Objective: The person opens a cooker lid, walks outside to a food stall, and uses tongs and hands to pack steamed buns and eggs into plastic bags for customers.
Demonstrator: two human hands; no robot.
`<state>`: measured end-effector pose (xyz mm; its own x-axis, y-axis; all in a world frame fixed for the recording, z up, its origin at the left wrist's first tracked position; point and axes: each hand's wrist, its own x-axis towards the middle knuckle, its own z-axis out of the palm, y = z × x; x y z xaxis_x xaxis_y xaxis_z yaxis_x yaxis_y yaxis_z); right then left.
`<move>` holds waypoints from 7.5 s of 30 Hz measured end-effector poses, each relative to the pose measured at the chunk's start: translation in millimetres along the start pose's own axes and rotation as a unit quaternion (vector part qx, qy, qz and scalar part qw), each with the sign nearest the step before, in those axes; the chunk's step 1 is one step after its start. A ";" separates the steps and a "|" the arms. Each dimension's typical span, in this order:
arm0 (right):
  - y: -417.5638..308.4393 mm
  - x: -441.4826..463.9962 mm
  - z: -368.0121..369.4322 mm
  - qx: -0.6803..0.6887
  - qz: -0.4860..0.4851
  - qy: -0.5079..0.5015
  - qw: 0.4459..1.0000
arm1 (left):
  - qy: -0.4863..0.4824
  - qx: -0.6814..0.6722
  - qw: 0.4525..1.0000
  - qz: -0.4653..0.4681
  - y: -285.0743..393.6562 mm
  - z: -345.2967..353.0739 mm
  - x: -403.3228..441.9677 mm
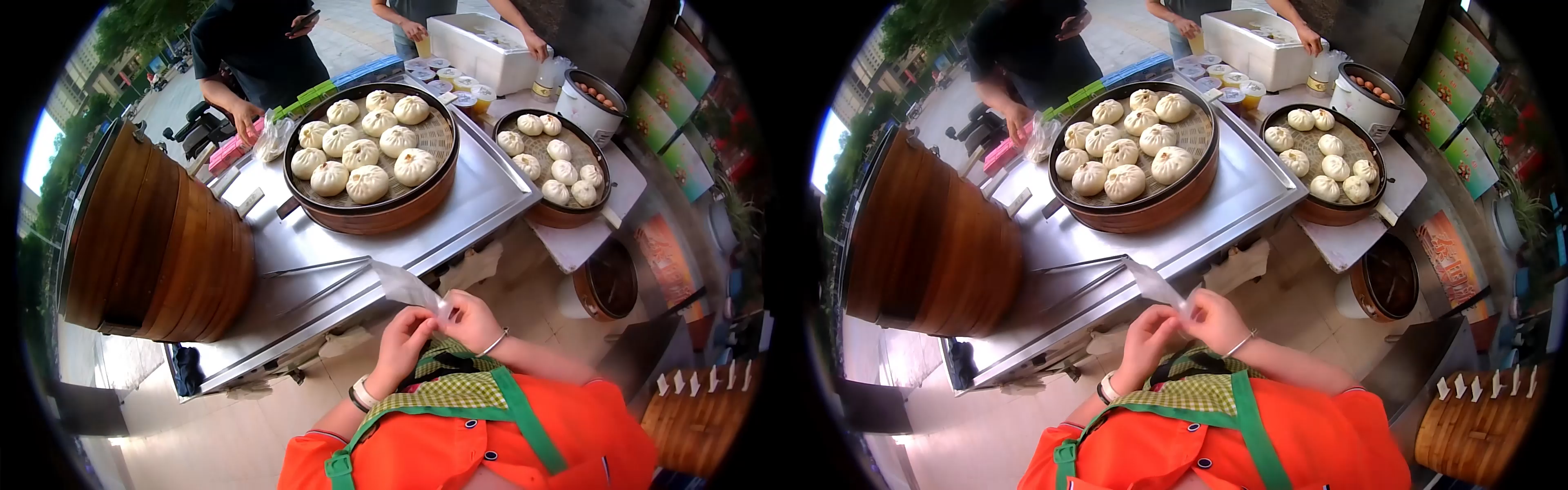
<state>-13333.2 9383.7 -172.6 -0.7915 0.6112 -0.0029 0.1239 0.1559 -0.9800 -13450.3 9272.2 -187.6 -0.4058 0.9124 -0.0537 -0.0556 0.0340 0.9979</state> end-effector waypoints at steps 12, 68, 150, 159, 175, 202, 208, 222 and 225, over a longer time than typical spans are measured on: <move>68.7 87.3 -97.8 0.635 0.225 0.157 0.722 | -0.145 -0.163 0.964 -0.153 13.2 2.7 131.2; 227.8 200.6 -586.2 -0.595 -0.020 0.138 0.791 | -0.173 0.364 0.884 0.238 37.2 305.0 436.5; 165.3 713.8 -311.5 -0.247 -0.062 0.077 0.964 | 0.688 -0.177 0.704 -0.008 -15.3 153.6 143.4; 175.0 573.0 -386.0 0.037 0.045 0.116 0.992 | 0.824 -0.226 0.510 -0.097 -163.8 -7.1 -97.6; 154.8 40.0 33.6 -0.324 0.403 -0.004 0.856 | 0.846 -0.280 0.441 -0.104 -413.1 -545.4 -367.6; 161.7 -59.7 217.3 -0.201 0.470 -0.207 0.834 | 0.773 0.127 0.542 -0.303 -354.1 -570.2 -436.1; 161.8 -54.1 233.6 -0.233 0.463 -0.207 0.829 | 0.683 0.298 0.519 -0.419 -359.3 -548.5 -462.8; -0.9 24.5 365.1 0.023 0.081 -0.304 0.949 | 0.437 0.225 0.855 0.166 -121.4 -273.9 -246.2; -7.6 19.3 286.1 -0.008 0.042 -0.307 0.951 | 0.352 0.325 0.847 0.232 -84.4 -217.1 -194.0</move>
<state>-13520.6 9172.3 -222.2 -0.9781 0.0538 -0.2012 0.2069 0.1408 -0.9682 -13564.9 9003.8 -269.4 -0.7020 0.4282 0.5691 0.6799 0.1651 0.7145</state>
